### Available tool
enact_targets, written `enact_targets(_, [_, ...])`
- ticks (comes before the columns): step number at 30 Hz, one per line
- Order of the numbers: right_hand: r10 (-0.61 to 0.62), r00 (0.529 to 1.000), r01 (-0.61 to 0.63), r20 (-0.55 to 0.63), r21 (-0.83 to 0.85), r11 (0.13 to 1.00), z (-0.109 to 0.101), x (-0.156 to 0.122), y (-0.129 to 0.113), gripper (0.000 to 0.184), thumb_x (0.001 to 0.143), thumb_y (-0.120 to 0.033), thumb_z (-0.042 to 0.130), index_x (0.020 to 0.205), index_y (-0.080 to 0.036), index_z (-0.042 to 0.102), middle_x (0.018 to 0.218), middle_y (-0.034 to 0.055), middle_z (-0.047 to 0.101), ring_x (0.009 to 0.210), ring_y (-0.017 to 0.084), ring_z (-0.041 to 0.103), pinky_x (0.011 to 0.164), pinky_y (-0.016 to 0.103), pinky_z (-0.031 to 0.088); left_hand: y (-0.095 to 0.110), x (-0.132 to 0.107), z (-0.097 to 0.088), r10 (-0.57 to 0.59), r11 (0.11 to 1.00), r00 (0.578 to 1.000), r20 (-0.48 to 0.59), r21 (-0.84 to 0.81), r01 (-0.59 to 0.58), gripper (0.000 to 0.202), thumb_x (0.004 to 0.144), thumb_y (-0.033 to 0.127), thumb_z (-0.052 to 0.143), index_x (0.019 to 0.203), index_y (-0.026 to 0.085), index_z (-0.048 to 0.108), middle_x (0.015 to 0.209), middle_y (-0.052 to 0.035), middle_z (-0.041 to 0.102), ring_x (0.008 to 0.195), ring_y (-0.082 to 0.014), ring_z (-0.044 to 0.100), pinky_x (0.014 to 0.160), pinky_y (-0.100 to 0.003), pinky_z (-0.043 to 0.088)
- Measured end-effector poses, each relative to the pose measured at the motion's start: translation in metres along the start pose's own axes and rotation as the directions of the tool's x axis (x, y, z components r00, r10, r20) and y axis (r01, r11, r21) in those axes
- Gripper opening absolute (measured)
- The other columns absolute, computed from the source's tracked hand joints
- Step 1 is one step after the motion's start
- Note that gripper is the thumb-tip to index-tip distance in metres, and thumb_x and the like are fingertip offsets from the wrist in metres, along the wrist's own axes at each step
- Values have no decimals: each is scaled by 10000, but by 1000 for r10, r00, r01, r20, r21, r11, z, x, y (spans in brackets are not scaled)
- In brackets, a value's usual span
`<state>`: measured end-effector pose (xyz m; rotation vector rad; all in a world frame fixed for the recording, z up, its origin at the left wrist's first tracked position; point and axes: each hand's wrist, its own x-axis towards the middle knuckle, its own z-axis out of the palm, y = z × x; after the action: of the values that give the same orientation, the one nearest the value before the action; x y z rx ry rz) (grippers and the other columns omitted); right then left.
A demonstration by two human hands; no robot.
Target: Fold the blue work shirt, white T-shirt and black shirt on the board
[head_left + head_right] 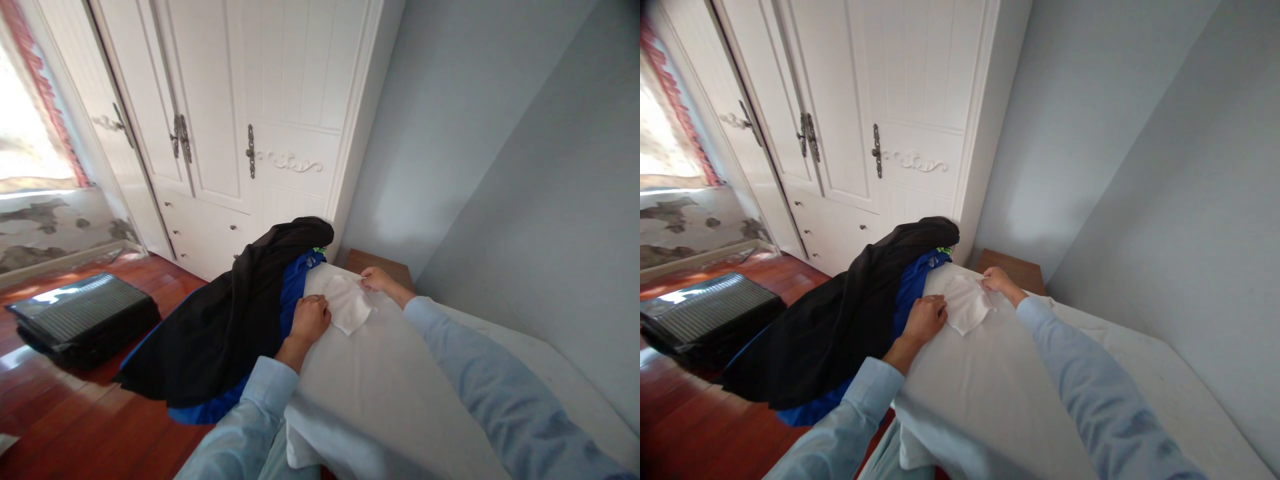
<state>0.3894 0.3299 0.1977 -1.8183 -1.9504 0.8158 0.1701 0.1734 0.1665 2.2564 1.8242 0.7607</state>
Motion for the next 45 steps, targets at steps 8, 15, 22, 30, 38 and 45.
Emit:
enact_targets(8, [-88, 986, 87, 142, 14, 996, -8, -43, 8, 624, 604, -261, 879, 1187, -180, 673, 989, 102, 753, 875, 243, 708, 755, 318, 550, -2, 0, 4, 24, 1000, 1000, -4, 7, -24, 247, 869, 217, 538, 1004, 183, 741, 1236, -130, 687, 1191, -250, 598, 991, -388, 407])
enact_targets(15, [-577, 759, 647, 301, -263, 715, -6, -86, 26, 401, 786, -117, 675, 1169, -232, 713, 1315, 95, 639, 1248, 257, 567, 1093, 397, 394, -2, -1, 6, 48, 998, 999, -12, 38, -48, 261, 869, 246, 543, 1018, 185, 748, 1285, -144, 667, 1228, -274, 584, 990, -410, 416])
enact_targets(22, [-583, 806, 522, 100, -584, 622, 3, -97, 34, 347, 929, -109, 445, 1129, -190, 717, 1112, 125, 697, 1075, 250, 624, 984, 364, 453, 0, -2, 2, 58, 997, 998, -6, 52, -57, 260, 879, 236, 532, 1009, 185, 751, 1284, -136, 672, 1218, -266, 592, 993, -402, 415])
enact_targets(30, [-524, 850, 478, 54, -495, 725, 16, -100, 45, 699, 762, -131, 571, 1451, -127, 450, 1446, 171, 514, 1312, 274, 490, 1105, 391, 377, -2, 0, 5, 56, 996, 998, 3, 68, -56, 269, 880, 239, 532, 1026, 182, 750, 1286, -138, 669, 1215, -267, 595, 990, -402, 418])
enact_targets(38, [-565, 824, 410, 44, -734, 541, 13, -94, 39, 261, 933, -145, 479, 1084, -163, 691, 1060, 124, 694, 999, 246, 618, 887, 342, 438, -2, -1, 4, 58, 991, 998, 13, 118, -60, 290, 888, 258, 521, 1053, 188, 749, 1289, -126, 669, 1201, -265, 604, 978, -400, 426])
enact_targets(45, [-635, 769, 357, 67, -870, 341, -10, -92, 48, 290, 985, -124, 407, 1021, -156, 693, 1019, 147, 677, 984, 274, 564, 850, 390, 380, -4, 1, 7, 63, 992, 998, -1, 112, -63, 281, 893, 269, 520, 1032, 197, 754, 1274, -120, 676, 1206, -265, 599, 990, -407, 425])
